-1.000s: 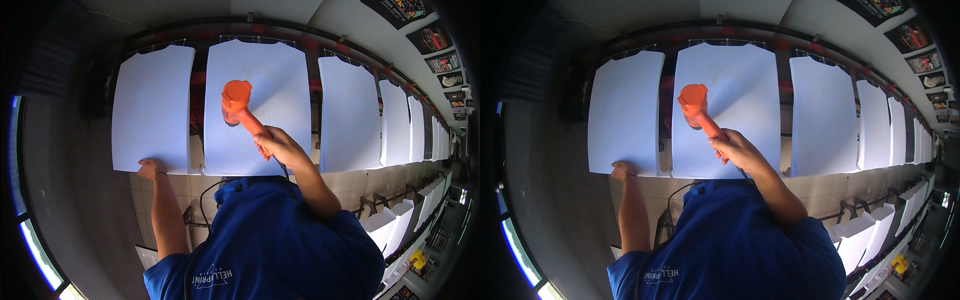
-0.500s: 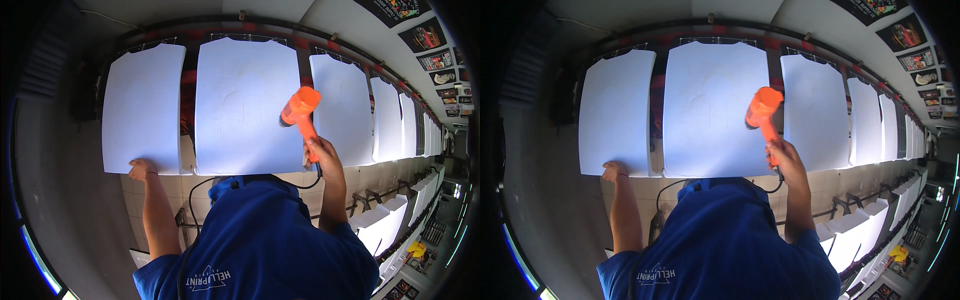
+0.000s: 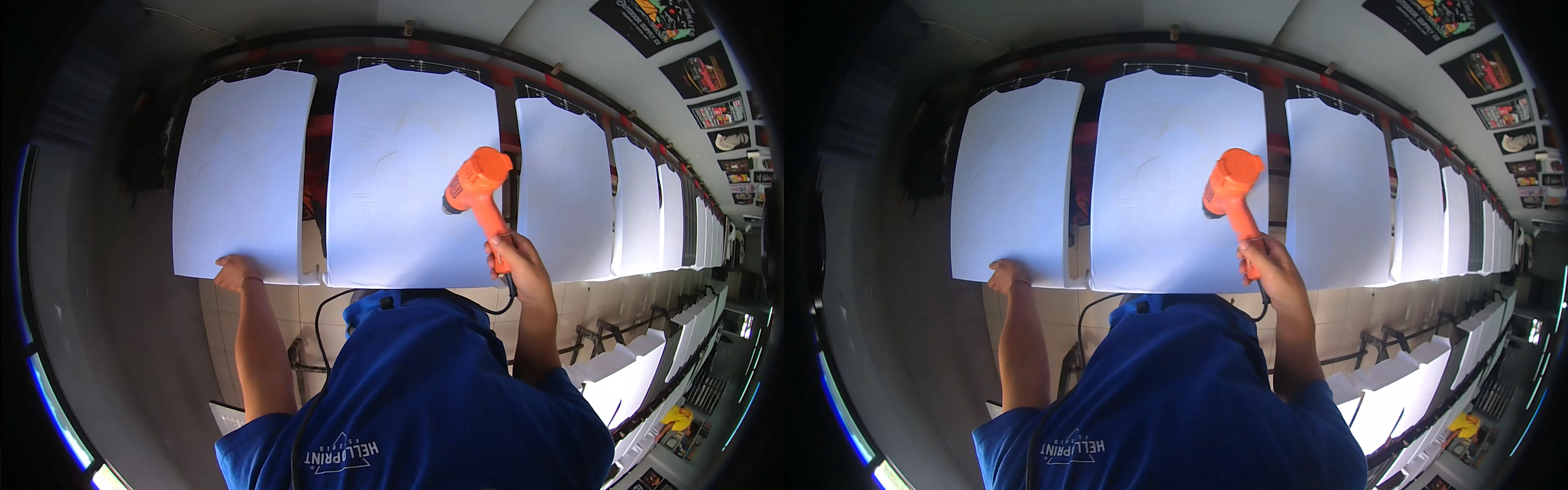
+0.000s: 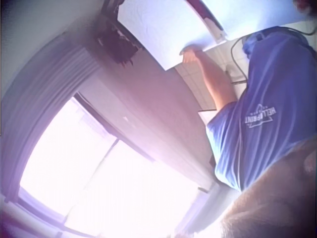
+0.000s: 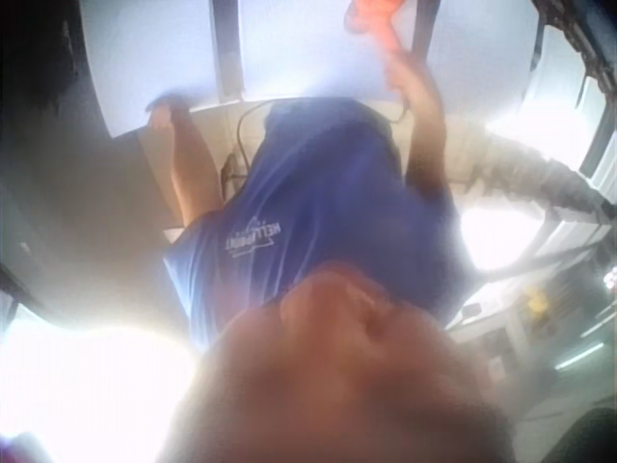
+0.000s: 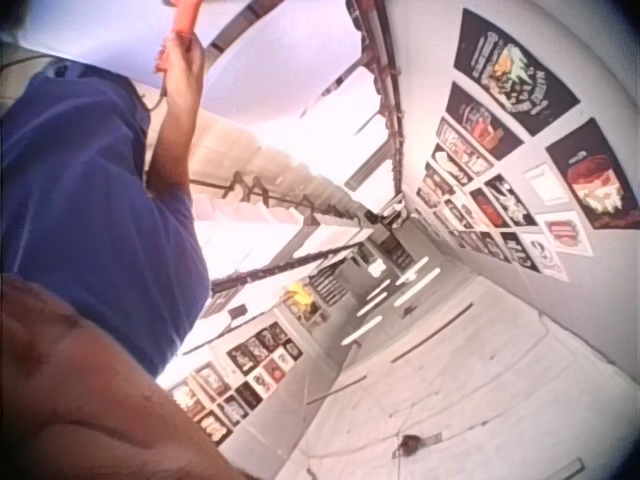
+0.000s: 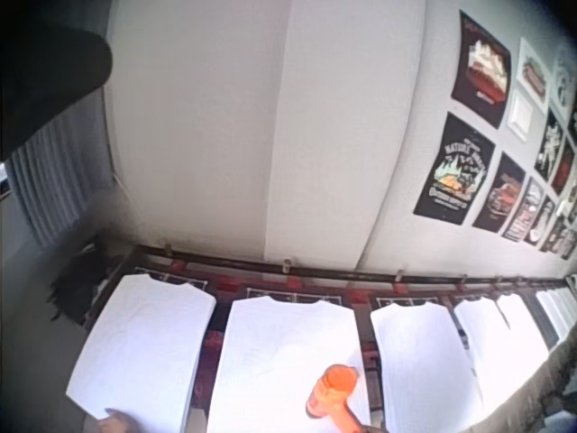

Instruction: The person uses an orange heat gun to apply heat to white t-shirts laid out on a table. They move the heat gun back and forth over the shirts and occasionally use their left hand to smooth the fabric.

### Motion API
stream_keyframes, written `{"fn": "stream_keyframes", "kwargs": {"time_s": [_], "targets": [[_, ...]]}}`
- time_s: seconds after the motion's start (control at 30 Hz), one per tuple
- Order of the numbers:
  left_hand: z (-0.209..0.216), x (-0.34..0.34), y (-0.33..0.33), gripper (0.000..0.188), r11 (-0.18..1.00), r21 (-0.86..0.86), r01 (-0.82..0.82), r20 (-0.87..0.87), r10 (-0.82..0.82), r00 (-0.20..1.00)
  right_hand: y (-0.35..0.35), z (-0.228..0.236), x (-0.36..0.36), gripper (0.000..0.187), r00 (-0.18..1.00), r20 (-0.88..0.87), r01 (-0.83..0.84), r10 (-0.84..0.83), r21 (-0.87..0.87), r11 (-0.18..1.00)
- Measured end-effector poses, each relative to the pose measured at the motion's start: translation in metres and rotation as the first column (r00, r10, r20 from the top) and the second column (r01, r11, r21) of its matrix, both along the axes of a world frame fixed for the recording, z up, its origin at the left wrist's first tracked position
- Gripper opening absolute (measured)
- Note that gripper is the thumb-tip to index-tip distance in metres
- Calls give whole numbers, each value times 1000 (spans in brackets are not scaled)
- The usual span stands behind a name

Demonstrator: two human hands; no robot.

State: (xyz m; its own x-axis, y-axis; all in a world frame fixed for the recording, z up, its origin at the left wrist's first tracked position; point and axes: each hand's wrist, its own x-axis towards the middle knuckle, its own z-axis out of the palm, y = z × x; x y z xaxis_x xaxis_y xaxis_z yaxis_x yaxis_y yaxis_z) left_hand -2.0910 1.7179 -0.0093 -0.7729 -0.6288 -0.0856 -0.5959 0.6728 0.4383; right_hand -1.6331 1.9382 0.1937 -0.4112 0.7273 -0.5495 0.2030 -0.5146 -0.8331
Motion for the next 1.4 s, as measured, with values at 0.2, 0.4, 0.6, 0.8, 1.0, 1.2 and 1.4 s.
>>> {"fn": "stream_keyframes", "kwargs": {"time_s": [0.2, 0.4, 0.6, 0.8, 1.0, 1.2, 1.4], "targets": [[-6, -2, -7, 57, 1000, 1, 30, 13, -30, 999, 1, -5, -54, 31, 969, -43, -243, 242, -16, 970], [-4, 0, -7, 56, 998, 9, 55, 4, -55, 998, 2, -7, -100, 32, 927, -55, -374, 371, -45, 927], [-7, -7, -6, 53, 999, 27, -31, 42, 30, 999, 4, -11, -133, 32, 904, -78, -424, 421, -24, 905], [7, -3, 1, 53, 999, 32, -30, 59, 28, 998, 0, -13, -139, 28, 863, -71, -503, 500, -26, 864], [0, -3, -3, 52, 999, 31, 10, 24, -10, 1000, -17, 5, -125, 26, 828, -75, -561, 556, -103, 822], [-6, -6, -7, 51, 1000, 21, 23, 6, -23, 1000, -21, 0, -124, 27, 829, -106, -557, 549, -65, 828], [-1, -1, -6, 51, 998, 25, 60, 6, -61, 998, -4, -12, -127, 32, 903, -22, -430, 430, 4, 903]]}}
